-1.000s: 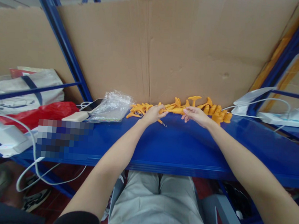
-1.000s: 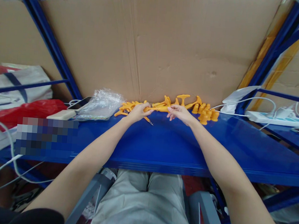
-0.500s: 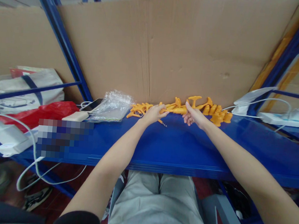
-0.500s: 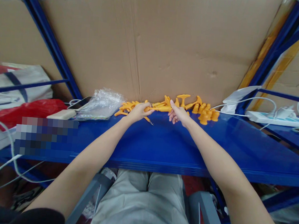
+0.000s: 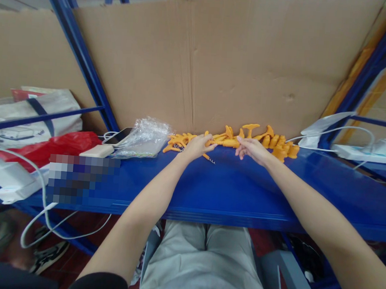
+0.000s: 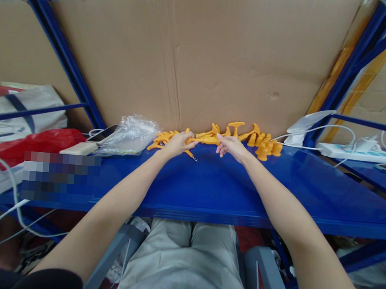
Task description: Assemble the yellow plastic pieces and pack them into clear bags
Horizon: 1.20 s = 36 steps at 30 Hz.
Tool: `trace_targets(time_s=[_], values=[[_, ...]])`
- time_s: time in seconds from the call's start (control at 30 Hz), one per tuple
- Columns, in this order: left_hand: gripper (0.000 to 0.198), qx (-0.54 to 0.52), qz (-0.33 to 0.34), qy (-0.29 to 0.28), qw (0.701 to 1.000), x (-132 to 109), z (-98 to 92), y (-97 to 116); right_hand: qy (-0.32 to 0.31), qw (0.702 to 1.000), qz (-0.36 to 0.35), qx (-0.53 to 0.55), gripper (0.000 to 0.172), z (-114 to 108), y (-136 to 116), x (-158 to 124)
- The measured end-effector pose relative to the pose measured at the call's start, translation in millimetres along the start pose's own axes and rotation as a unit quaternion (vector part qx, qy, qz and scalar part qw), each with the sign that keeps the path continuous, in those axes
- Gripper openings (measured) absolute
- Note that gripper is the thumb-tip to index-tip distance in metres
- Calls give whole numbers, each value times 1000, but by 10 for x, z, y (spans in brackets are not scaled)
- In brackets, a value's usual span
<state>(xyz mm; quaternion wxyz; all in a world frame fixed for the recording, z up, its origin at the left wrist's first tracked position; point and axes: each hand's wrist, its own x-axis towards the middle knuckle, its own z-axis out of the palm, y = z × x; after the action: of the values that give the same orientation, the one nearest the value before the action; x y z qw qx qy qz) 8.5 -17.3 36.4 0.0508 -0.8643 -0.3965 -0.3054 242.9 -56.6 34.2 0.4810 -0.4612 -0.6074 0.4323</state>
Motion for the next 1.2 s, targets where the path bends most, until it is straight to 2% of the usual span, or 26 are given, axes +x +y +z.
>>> trace_targets(time_s=[0.2,0.3,0.37,0.47,0.5,0.57,0.7,0.8,0.9,1.0,1.13,1.2], values=[[22,-5,12,14,1000,5,9,1,33,998,33,-32,54,48,-2,15],[22,-13,5,10,1000,9,30,-17,18,998,63,-22,54,48,-36,-9],[23,-22,-1,6,1000,11,38,-32,-6,998,65,7,43,42,-55,-29],[24,-25,-4,6,1000,15,39,-55,-30,998,29,42,16,22,-52,-45],[24,-19,-3,6,1000,16,37,-59,-32,998,16,44,12,12,-43,-46],[24,-4,0,7,1000,15,32,-59,-33,999,-1,34,15,-8,-21,-39],[22,24,10,11,1000,9,20,-25,-18,1000,-10,14,36,-14,-1,-17],[20,29,18,15,999,6,12,3,8,1000,-2,6,44,25,-18,-9],[20,32,11,9,999,7,10,18,33,999,23,-10,46,65,-46,-15],[21,28,-3,1,1000,6,10,21,29,999,33,-22,49,64,-58,-24],[23,14,-10,-3,1000,1,1,5,-2,1000,-10,-15,33,1,-24,-23],[23,11,-13,-4,1000,0,-4,-7,-9,999,-47,-22,40,-38,6,-13]])
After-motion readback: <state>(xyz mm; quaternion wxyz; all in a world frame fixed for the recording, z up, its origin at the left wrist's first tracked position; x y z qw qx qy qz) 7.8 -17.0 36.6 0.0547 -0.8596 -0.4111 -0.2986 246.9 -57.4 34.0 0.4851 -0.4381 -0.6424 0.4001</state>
